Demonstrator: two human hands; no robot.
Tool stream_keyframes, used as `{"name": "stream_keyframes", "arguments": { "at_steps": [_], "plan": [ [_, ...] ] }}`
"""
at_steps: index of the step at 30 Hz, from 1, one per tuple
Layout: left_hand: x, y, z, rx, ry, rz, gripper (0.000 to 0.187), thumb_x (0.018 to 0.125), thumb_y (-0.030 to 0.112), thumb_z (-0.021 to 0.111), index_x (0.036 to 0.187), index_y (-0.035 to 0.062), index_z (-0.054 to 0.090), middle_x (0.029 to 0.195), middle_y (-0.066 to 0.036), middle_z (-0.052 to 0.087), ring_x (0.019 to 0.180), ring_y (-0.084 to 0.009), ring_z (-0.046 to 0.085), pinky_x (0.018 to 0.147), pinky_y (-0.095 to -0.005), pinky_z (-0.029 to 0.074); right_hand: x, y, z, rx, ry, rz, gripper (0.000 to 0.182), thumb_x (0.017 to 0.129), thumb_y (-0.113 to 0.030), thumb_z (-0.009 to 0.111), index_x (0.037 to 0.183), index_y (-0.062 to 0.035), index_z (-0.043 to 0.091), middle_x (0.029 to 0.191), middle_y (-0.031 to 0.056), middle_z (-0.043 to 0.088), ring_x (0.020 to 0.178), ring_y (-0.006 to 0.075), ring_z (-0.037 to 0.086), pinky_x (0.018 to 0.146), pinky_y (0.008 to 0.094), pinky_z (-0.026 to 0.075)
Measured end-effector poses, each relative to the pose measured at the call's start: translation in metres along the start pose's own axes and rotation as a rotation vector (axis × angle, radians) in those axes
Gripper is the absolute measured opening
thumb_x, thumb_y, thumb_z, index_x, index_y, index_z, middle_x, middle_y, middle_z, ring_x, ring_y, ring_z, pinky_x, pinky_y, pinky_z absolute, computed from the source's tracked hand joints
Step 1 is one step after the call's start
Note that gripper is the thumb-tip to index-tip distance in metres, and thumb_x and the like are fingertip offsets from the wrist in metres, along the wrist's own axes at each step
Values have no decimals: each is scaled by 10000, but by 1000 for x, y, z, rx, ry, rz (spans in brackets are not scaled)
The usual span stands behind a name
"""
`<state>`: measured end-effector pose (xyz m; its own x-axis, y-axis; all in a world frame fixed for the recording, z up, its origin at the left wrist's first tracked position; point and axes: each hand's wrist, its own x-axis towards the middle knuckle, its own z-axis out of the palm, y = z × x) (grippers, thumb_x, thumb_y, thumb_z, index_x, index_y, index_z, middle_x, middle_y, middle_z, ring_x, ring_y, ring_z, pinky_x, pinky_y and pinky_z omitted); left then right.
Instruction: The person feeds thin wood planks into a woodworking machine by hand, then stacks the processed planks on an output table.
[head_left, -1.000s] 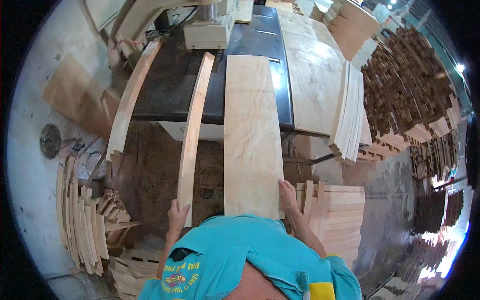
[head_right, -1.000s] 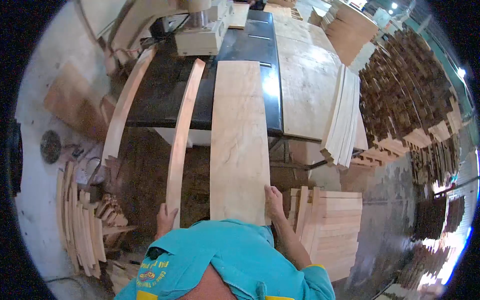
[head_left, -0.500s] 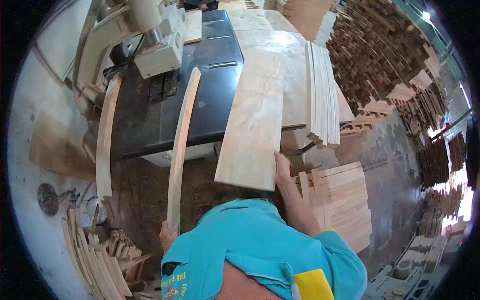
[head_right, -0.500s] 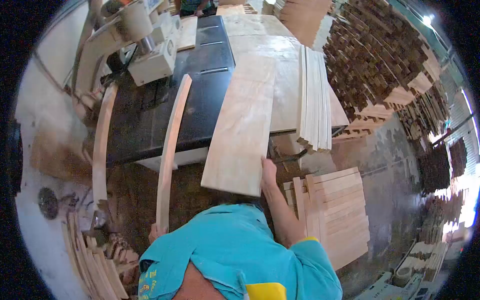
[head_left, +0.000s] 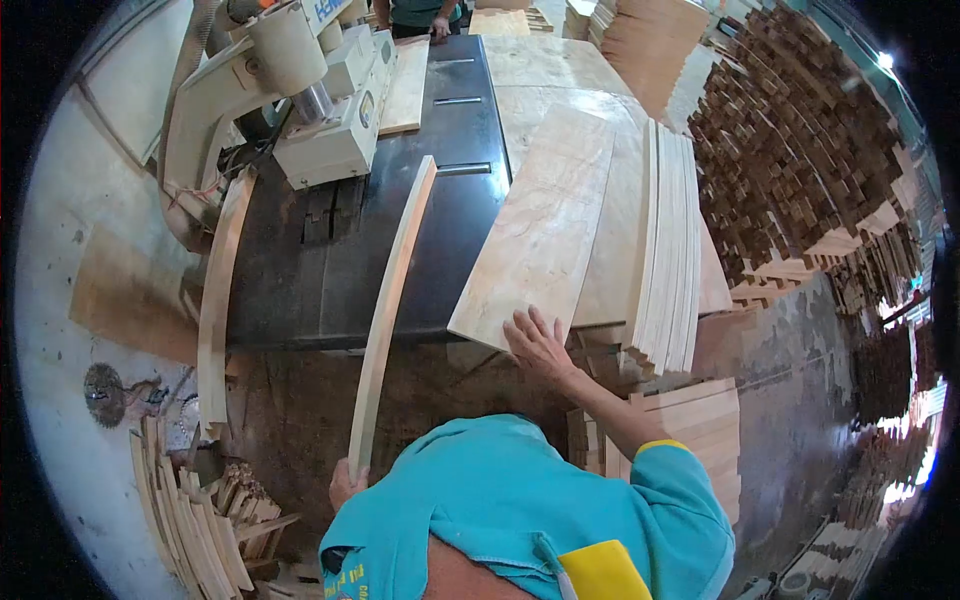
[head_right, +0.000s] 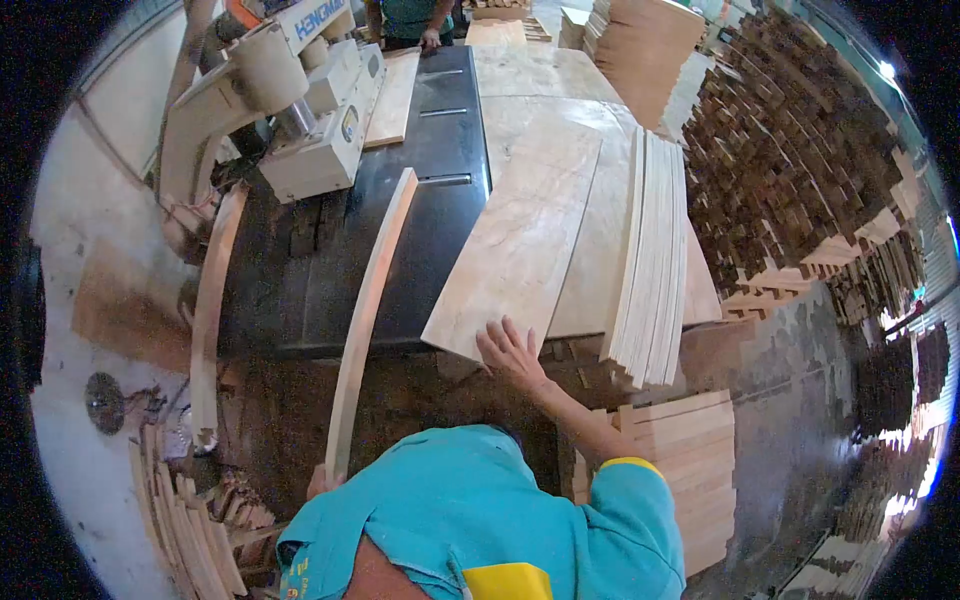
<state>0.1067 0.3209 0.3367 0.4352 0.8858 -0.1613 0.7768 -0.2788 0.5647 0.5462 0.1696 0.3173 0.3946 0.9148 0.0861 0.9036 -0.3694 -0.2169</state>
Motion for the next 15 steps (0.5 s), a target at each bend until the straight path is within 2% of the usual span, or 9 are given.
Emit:
{"name": "stream_keyframes", "arguments": {
  "at_steps": [5,7,8,9,10,11,12,14,15],
  "plan": [
    [0,14,4,-33,-10,-18,303,829,203,637,1078,55,547,919,-213,593,862,-415,597,715,-485,466,48,73,17,-69,115,-44,605,837,-299,629,1374,-182,376,1447,106,336,1387,329,235,971,723,253],
    [2,8,9,-34,-15,-16,301,829,201,631,1081,59,550,919,-211,595,863,-402,603,722,-475,469,83,121,5,-52,50,-85,618,823,-331,650,1364,-182,390,1444,87,353,1388,321,241,989,706,258],
    [5,16,8,-28,-20,-11,301,829,201,631,1081,59,550,919,-211,595,863,-402,603,722,-475,469,109,136,-10,-95,-53,-32,630,841,-404,610,1382,-188,369,1468,61,324,1395,319,224,1003,697,255],
    [6,26,10,-5,4,-18,309,826,207,636,1083,58,551,922,-210,596,865,-401,603,725,-474,469,132,170,2,-189,50,-59,602,867,-454,546,1379,-184,382,1468,54,322,1392,329,220,997,697,267],
    [7,35,12,18,31,-24,318,823,213,641,1085,57,551,924,-208,598,867,-401,603,728,-472,468,155,190,3,-312,152,-5,544,895,-464,495,1347,-167,429,1445,58,357,1381,333,241,985,705,273],
    [8,37,16,24,28,-22,318,823,213,641,1085,57,551,924,-208,598,867,-401,603,728,-472,468,172,179,-19,-297,208,180,456,913,-424,495,1277,-150,501,1382,86,435,1323,357,323,994,613,341],
    [12,35,21,7,18,-38,321,820,214,644,1082,55,549,926,-207,600,872,-401,603,734,-470,470,190,174,-17,-290,208,186,456,913,-424,495,1277,-150,501,1382,86,435,1323,357,323,994,613,341],
    [19,39,26,-1,5,-39,324,818,216,647,1079,53,548,927,-206,602,876,-401,603,740,-467,472,217,163,-8,123,541,249,402,928,-406,491,1172,-96,573,1211,146,569,1161,364,490,937,496,422],
    [18,43,31,-26,-8,-39,325,813,219,653,1072,54,549,934,-205,604,887,-402,603,743,-468,473,215,138,-21,345,332,287,393,926,-397,504,1119,-67,595,1091,168,606,1050,366,541,884,465,445]
  ]
}}
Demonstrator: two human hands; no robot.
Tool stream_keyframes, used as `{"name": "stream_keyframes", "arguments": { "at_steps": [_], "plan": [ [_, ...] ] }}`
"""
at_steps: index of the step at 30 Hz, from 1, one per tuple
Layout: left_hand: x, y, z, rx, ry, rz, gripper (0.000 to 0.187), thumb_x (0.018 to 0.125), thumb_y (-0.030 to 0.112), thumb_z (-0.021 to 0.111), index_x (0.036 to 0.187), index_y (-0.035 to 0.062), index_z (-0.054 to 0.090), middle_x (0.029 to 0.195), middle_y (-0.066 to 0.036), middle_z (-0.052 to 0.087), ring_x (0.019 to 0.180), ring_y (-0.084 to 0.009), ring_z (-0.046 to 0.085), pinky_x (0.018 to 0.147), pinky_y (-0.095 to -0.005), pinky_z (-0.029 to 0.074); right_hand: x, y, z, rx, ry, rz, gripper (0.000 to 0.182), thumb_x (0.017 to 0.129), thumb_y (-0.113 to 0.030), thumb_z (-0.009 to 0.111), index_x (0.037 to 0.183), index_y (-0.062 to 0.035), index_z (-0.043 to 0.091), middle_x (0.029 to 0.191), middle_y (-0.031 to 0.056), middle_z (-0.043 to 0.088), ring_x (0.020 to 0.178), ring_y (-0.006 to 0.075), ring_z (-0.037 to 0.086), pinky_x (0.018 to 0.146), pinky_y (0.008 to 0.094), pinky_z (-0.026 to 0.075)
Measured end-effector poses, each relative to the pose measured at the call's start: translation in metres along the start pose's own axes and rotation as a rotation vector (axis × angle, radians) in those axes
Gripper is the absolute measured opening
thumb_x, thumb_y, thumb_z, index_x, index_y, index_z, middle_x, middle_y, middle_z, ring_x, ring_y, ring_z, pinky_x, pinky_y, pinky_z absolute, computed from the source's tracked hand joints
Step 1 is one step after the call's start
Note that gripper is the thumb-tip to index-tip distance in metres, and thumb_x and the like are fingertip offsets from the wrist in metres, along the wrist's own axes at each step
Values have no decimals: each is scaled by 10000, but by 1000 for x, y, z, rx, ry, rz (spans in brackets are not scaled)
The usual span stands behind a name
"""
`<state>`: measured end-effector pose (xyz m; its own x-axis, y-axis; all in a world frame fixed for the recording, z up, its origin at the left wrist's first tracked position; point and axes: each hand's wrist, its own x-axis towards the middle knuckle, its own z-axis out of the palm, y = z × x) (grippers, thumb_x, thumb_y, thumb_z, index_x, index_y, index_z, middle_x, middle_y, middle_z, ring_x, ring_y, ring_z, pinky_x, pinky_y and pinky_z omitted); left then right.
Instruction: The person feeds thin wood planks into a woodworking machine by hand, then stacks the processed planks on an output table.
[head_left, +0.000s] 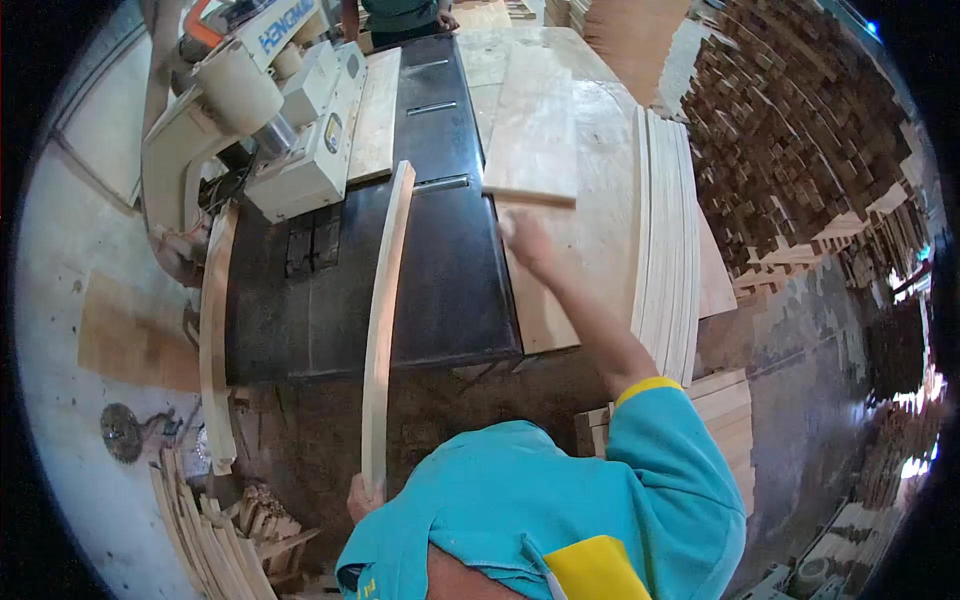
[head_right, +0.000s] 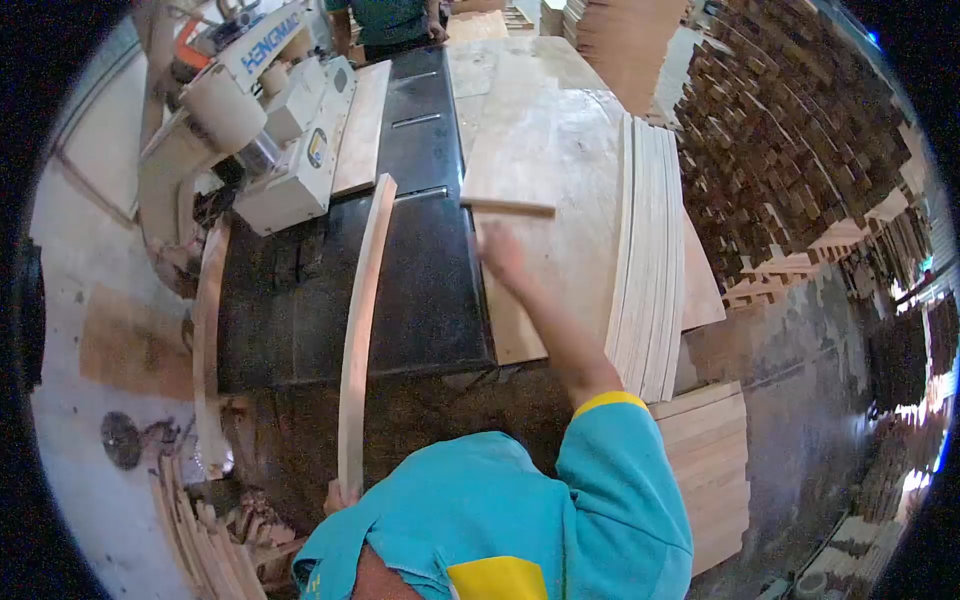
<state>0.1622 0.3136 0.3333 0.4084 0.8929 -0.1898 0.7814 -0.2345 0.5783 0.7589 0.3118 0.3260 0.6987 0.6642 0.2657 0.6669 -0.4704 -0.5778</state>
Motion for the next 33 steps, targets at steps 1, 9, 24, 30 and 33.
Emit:
{"name": "stream_keyframes", "arguments": {
  "at_steps": [1,9,24,30,33],
  "plan": [
    [0,1,5,-27,-14,-1,326,808,222,659,1066,55,550,941,-204,607,898,-403,604,746,-470,475,-16,-35,-9,174,-225,103,390,924,-388,517,1067,-39,617,971,191,643,940,368,593,831,433,467],
    [2,16,15,-51,-78,37,326,777,229,701,1018,43,584,847,-182,654,793,-312,647,708,-402,503,-169,-131,45,967,-901,437,485,907,-438,587,1154,-21,597,938,63,630,739,108,621,640,247,497],
    [102,195,45,-496,-369,372,387,876,212,660,1207,37,559,1073,-116,640,967,-181,604,834,-334,493,-96,-50,-33,915,258,543,362,852,-284,636,1016,26,545,905,132,615,841,197,597,744,352,492],
    [97,162,50,-497,-483,234,342,912,135,610,1240,61,551,1103,-79,632,998,-148,594,855,-295,489,-76,32,-113,273,451,574,352,815,-284,617,1001,12,575,920,257,636,874,397,624,760,441,488],
    [92,142,51,-462,-448,225,326,907,147,618,1213,48,565,1103,-99,638,990,-175,610,844,-309,504,-70,57,-146,109,346,649,378,800,-279,616,1026,19,561,951,277,630,929,415,615,798,452,483]
  ]
}}
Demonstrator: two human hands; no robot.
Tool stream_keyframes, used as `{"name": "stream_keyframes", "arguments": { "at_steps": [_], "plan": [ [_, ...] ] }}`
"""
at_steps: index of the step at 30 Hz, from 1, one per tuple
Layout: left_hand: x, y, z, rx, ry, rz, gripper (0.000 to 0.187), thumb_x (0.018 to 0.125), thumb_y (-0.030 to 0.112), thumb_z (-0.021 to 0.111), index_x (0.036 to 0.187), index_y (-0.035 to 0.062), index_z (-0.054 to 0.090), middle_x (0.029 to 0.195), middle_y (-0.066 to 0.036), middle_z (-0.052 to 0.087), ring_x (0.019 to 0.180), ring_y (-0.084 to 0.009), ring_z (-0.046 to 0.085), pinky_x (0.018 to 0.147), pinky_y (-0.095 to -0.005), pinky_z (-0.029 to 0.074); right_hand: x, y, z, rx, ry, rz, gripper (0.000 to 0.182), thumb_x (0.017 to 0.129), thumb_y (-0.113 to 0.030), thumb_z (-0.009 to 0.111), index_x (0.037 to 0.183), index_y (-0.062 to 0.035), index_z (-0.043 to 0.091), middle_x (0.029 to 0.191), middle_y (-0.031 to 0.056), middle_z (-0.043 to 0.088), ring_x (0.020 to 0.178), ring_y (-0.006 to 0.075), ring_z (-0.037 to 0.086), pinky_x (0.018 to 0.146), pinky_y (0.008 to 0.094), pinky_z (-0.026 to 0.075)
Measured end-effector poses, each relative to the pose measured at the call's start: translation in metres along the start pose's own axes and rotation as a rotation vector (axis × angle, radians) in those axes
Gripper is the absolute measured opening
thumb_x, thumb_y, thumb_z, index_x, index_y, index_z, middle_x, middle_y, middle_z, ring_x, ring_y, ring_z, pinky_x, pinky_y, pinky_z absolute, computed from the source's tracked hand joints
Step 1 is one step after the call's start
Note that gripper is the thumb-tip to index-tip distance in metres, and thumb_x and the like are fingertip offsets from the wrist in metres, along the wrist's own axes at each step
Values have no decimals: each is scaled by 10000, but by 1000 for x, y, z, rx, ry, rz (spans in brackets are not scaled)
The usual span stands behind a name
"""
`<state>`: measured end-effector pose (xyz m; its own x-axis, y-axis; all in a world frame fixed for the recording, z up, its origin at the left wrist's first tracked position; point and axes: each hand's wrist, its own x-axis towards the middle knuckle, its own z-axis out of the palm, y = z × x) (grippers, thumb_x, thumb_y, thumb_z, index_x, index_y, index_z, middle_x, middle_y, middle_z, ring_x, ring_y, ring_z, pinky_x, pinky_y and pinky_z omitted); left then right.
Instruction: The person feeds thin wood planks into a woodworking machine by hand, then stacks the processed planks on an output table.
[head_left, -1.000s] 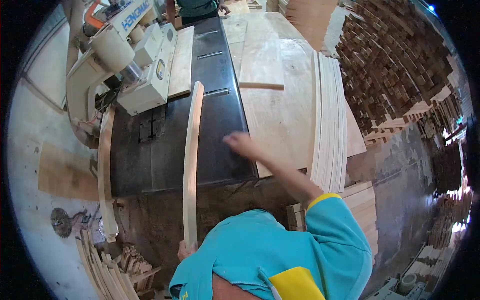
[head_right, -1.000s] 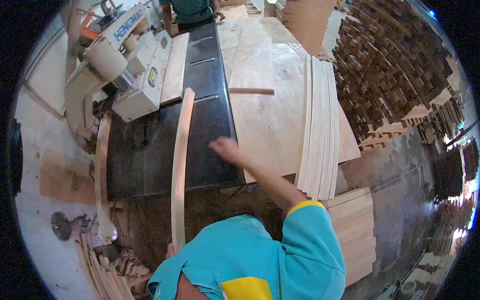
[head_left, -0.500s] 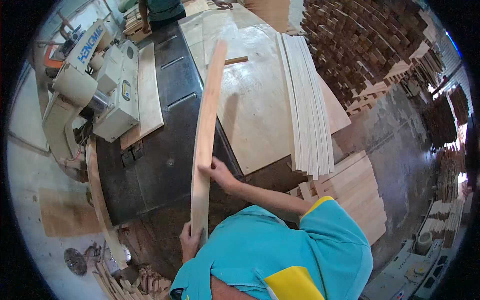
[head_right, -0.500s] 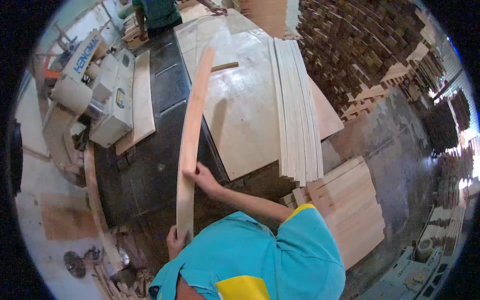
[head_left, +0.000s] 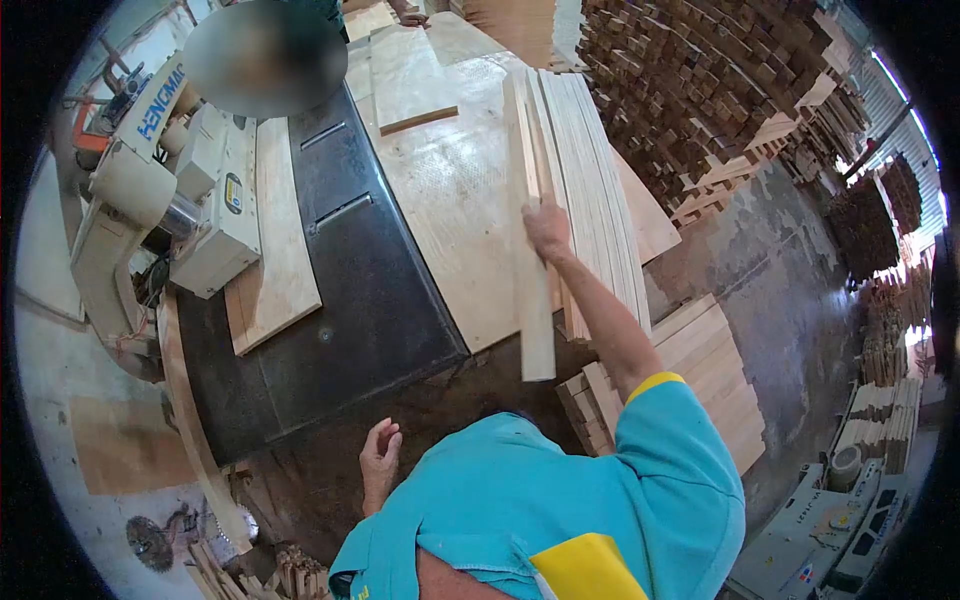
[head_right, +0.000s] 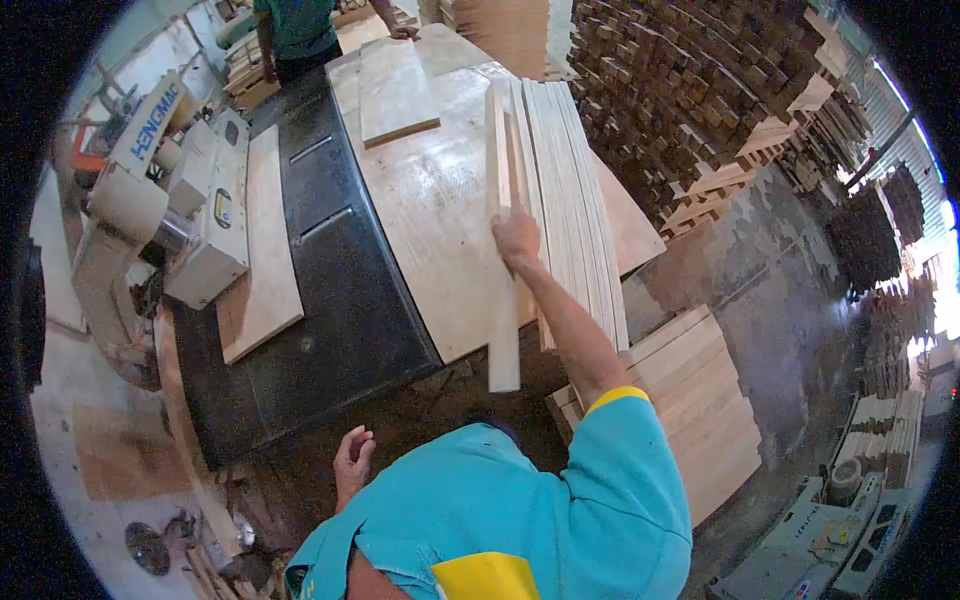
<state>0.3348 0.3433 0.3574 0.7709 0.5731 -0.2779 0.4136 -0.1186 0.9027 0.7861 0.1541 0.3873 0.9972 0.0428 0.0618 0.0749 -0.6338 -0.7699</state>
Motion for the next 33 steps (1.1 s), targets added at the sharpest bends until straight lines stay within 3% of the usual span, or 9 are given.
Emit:
{"name": "stream_keyframes", "arguments": {
  "at_steps": [6,8,9,12,20,24,26,30,33],
  "plan": [
    [-16,-5,-5,-42,58,-100,313,902,125,613,1200,43,571,1096,-91,638,1020,-179,592,864,-319,487,34,25,-9,-353,-72,10,402,790,-276,626,1081,-18,529,1041,248,626,1025,397,594,823,472,483],
    [-22,-1,-6,-34,77,-123,312,903,134,611,1198,42,572,1097,-90,637,1022,-181,590,871,-322,484,35,31,-10,-567,28,-238,442,788,-274,630,1147,-42,516,1274,210,511,1204,369,477,837,495,467],
    [-24,2,-7,-28,91,-133,312,904,143,610,1196,41,572,1099,-90,637,1024,-182,589,878,-325,480,33,36,-7,-555,-88,-267,349,818,-190,569,1138,-55,533,1442,188,309,1345,368,281,934,575,376],
    [-31,8,-7,27,133,-179,311,908,155,602,1194,38,572,1100,-95,637,1023,-186,589,882,-328,479,43,62,19,-911,-135,-509,359,822,-217,555,1155,-83,571,1465,177,279,1367,419,210,978,657,281],
    [-54,1,-22,48,197,-225,310,904,144,600,1188,23,572,1090,-107,641,1010,-183,594,874,-325,483,61,39,5,-1178,-221,-426,345,809,-218,541,1113,-97,650,1481,178,279,1369,498,122,1006,713,164],
    [-79,-39,-43,-73,349,-211,308,903,126,599,1188,13,569,1084,-111,639,986,-165,600,859,-305,488,41,43,34,-1006,-91,-377,336,837,-246,541,1135,-119,633,1452,180,320,1379,442,157,979,717,214],
    [-93,-63,-51,-123,427,-239,308,901,116,599,1191,13,570,1077,-107,640,970,-155,604,848,-295,492,-3,29,48,-767,-94,-534,343,862,-293,555,1152,-119,612,1428,168,355,1364,377,230,994,636,289],
    [-111,-65,-67,-117,494,-226,321,898,128,602,1190,0,564,1059,-116,648,957,-165,612,829,-303,494,-118,-4,82,-341,-359,-722,298,876,-265,593,1120,-95,612,1241,147,538,1125,286,517,924,414,439],
    [-114,-66,-89,-3,470,-150,327,894,133,605,1190,1,560,1064,-130,652,952,-171,619,826,-314,493,-201,-30,98,-21,-581,-701,245,881,-237,597,1022,-41,640,986,161,633,909,293,616,800,394,487]
  ]
}}
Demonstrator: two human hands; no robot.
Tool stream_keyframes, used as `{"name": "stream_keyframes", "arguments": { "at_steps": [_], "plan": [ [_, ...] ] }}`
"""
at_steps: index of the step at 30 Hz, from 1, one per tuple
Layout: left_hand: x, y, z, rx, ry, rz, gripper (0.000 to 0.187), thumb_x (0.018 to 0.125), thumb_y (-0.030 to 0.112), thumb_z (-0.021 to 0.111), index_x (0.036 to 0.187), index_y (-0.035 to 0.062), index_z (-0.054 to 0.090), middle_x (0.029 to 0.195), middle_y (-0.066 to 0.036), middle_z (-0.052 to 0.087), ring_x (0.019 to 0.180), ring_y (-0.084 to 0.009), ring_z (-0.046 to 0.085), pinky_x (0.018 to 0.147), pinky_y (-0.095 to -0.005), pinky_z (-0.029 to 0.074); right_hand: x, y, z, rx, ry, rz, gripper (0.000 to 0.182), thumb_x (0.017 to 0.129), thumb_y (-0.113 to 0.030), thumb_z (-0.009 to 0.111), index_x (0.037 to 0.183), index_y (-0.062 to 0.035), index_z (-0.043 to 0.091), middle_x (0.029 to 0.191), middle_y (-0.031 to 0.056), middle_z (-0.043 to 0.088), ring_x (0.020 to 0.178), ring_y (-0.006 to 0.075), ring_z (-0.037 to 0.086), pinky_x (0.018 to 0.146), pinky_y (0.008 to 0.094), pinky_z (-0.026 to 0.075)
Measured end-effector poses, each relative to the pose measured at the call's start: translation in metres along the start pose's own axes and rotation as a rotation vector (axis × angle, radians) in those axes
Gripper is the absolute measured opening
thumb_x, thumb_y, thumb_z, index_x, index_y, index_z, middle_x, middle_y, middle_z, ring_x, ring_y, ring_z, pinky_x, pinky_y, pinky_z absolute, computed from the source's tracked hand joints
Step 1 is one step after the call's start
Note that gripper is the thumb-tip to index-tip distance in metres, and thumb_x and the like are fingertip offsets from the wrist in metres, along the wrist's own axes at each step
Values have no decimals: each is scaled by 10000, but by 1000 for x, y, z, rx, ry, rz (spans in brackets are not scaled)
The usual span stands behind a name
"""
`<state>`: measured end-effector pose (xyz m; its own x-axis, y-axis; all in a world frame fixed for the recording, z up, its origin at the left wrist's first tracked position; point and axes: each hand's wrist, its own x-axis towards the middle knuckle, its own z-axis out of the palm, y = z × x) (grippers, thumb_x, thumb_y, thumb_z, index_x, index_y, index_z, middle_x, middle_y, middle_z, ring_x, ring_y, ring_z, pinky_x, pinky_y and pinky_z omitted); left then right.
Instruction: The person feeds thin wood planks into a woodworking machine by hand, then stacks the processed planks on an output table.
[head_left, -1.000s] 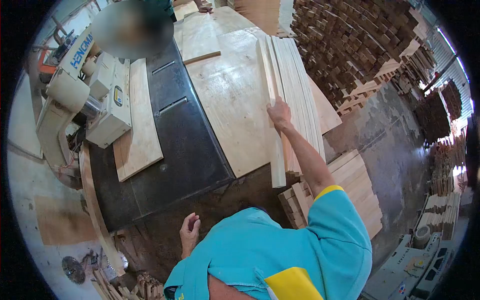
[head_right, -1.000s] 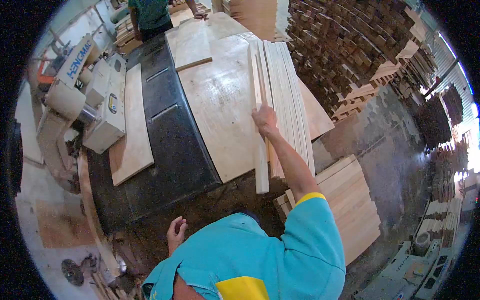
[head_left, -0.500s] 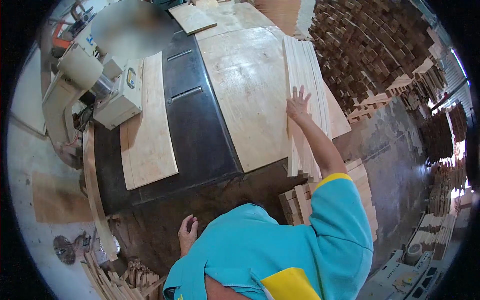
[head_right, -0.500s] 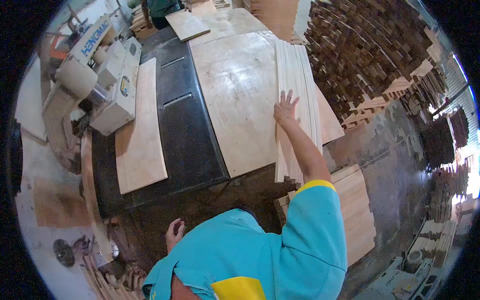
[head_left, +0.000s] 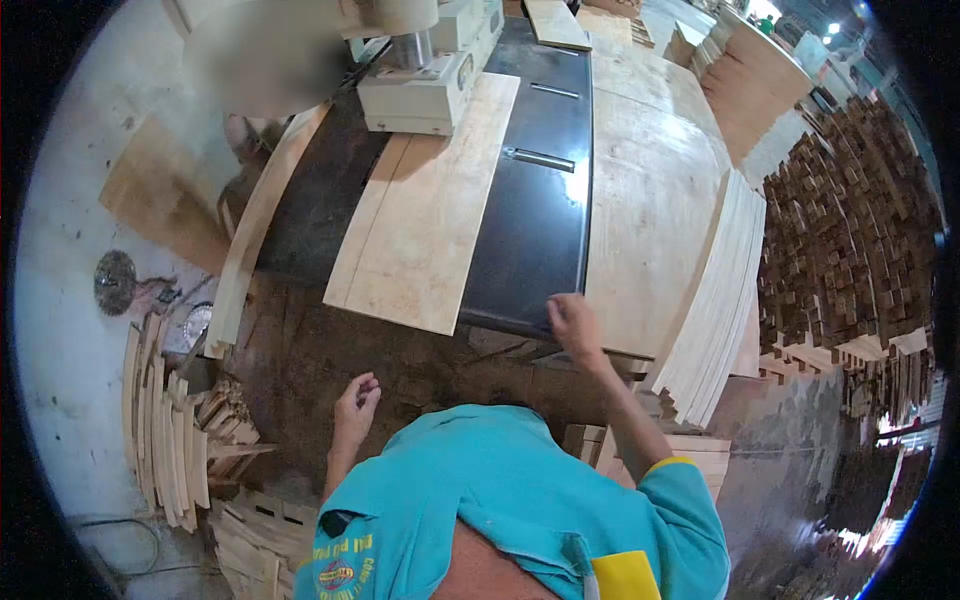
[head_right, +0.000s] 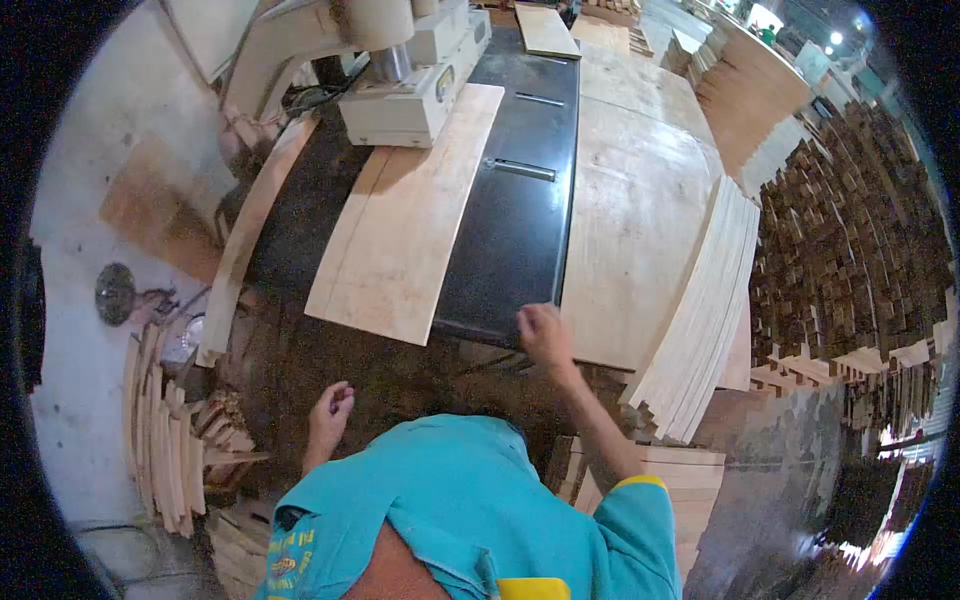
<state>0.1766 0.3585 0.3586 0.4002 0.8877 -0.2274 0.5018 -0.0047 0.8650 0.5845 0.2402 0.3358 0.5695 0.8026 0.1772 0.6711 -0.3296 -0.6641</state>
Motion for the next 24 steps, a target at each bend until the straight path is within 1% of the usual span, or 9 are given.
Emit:
{"name": "stream_keyframes", "arguments": {
  "at_steps": [7,9,10,12,15,17,19,20,24],
  "plan": [
    [53,-22,-60,112,185,197,392,901,159,609,1250,14,504,1089,-145,633,970,-204,619,850,-323,486,-39,-73,95,474,-194,256,332,888,-311,607,996,-1,652,867,124,669,833,218,628,763,325,483],
    [78,-37,-74,117,168,221,444,905,175,607,1291,11,464,1144,-163,611,1010,-235,613,870,-337,483,-42,-75,127,712,-324,425,385,909,-361,588,1103,-30,612,894,19,625,740,103,546,624,253,436],
    [92,-49,-79,170,182,234,451,905,177,605,1295,2,460,1158,-173,605,1027,-251,609,881,-346,479,-44,-86,131,714,-295,419,385,909,-361,588,1103,-30,612,894,19,625,740,103,546,624,253,436],
    [113,-57,-86,243,195,221,503,894,219,621,1300,-20,448,1176,-197,595,1066,-280,595,912,-371,465,-48,-109,136,1038,-375,723,396,900,-382,597,1139,-67,576,893,4,593,713,97,505,598,252,397],
    [158,-114,-88,71,88,129,568,864,274,649,1302,-23,445,1198,-202,587,1076,-285,591,915,-369,461,-57,-134,137,1174,-384,776,386,893,-404,600,1124,-98,560,827,-13,547,669,92,466,581,264,370],
    [153,-107,-93,124,48,123,607,827,325,676,1274,-27,467,1172,-188,607,1044,-279,602,881,-366,470,-64,-138,143,1171,-391,742,360,884,-419,604,1069,-113,562,763,-18,502,610,92,409,548,260,326],
    [139,-102,-101,239,-179,22,591,815,337,684,1231,-36,491,1118,-190,629,1009,-271,610,849,-358,474,-73,-141,147,1209,-362,785,303,897,-393,594,1010,-115,554,720,-19,477,581,90,380,526,267,300],
    [134,-106,-104,182,-188,4,550,814,328,690,1181,-44,518,1017,-169,649,946,-240,612,816,-360,477,-80,-137,149,1195,-378,765,269,909,-367,582,971,-108,545,709,-12,492,580,106,408,517,278,313],
    [97,-102,-116,55,-254,-121,549,798,315,718,1166,-43,522,996,-137,638,900,-203,600,793,-350,479,-111,-121,170,1177,-374,679,243,932,-322,552,978,-83,540,758,-4,534,643,120,469,552,290,355]
  ]
}}
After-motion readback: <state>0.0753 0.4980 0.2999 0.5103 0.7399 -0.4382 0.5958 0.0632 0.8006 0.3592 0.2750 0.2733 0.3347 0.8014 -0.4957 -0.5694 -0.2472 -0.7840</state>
